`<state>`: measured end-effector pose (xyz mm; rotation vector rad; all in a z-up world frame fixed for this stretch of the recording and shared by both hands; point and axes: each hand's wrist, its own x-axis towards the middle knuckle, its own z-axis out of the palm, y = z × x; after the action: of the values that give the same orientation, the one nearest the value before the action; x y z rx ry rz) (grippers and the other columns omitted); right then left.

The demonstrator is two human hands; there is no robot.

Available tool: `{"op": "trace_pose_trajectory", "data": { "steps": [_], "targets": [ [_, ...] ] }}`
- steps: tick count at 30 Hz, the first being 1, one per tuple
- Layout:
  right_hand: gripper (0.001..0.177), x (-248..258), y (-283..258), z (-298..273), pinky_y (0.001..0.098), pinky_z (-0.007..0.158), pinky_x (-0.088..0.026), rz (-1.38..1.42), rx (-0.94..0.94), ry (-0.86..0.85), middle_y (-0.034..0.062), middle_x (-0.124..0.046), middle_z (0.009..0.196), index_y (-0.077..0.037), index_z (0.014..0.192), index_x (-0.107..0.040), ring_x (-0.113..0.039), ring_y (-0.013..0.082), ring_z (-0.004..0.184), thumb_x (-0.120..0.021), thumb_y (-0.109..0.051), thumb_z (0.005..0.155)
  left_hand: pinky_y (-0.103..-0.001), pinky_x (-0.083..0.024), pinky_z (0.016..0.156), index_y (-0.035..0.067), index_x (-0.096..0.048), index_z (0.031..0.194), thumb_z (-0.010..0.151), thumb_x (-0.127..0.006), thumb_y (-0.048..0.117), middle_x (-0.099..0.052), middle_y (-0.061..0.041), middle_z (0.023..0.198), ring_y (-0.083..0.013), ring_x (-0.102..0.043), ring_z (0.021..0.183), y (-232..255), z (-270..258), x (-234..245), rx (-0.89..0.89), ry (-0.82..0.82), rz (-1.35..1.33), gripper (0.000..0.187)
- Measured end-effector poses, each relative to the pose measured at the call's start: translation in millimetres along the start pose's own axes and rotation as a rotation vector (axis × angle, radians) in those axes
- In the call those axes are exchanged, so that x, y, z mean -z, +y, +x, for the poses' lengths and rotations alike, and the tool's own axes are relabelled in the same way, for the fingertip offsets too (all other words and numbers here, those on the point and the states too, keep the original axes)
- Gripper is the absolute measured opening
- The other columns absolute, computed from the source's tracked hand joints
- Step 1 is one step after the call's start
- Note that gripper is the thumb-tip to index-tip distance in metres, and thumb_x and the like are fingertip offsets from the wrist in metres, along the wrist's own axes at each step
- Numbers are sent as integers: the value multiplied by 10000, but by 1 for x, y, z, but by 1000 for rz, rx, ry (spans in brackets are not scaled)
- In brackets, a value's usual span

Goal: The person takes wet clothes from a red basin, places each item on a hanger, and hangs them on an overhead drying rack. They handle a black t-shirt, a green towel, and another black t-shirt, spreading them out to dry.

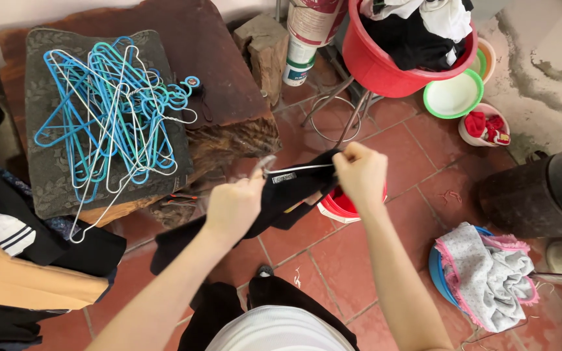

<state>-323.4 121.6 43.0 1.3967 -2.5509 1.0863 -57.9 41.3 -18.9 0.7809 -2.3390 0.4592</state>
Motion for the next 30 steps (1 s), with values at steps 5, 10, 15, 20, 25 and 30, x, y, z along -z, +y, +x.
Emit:
{"op": "trace_pose_trajectory", "data": {
  "steps": [5, 10, 15, 20, 25, 30],
  "targets": [
    [73, -23, -22, -27, 321, 568, -530, 130, -93, -95, 60, -670, 559, -127, 690, -695, -680, 227, 556, -687, -168, 749, -329, -477, 440, 145, -760, 1029, 825, -645, 196, -659, 15, 716, -188, -602, 488, 23, 3, -8, 27, 18, -87, 239],
    [80, -17, -44, -39, 220, 472, -531, 365, -137, -175, 55, -711, 562, -90, 701, -683, -696, 139, 466, -688, -74, 779, -318, -498, 466, 200, -677, 1020, 827, -646, 213, -524, 83, 603, -154, -585, 479, 34, 10, -18, 74, 21, -118, 196],
    [74, 2, -25, -17, 322, 596, -549, 235, 297, -183, 55, -694, 675, -121, 824, -710, -715, 228, 662, -769, -94, 789, -329, -498, 481, 235, -610, 955, 914, -642, 253, -538, 74, 615, -177, -627, 531, 20, 24, -12, 76, 73, -252, 56],
    [69, 62, -36, 11, 471, 858, -476, 183, 693, -279, 125, -642, 1122, -96, 908, -706, -626, 371, 1020, -744, -110, 853, -344, -536, 514, 209, -657, 973, 946, -676, 289, -599, 44, 643, -203, -675, 589, 13, 35, -10, 66, 67, -381, 87],
    [129, 91, -24, 24, 494, 929, -513, 370, 617, -535, 203, -701, 1205, -12, 1040, -704, -694, 416, 1081, -689, -28, 913, -389, -551, 540, 207, -703, 1001, 930, -700, 292, -650, -9, 645, -257, -711, 634, 5, 50, -1, 70, 50, -483, 111],
    [286, 94, -4, 16, 436, 905, -553, 283, 259, -557, 188, -782, 987, -34, 1113, -714, -759, 324, 971, -780, -68, 837, -396, -553, 556, 212, -709, 994, 931, -700, 297, -652, -18, 634, -271, -711, 624, 1, 51, -2, 70, 26, -446, 106]
  ]
}}
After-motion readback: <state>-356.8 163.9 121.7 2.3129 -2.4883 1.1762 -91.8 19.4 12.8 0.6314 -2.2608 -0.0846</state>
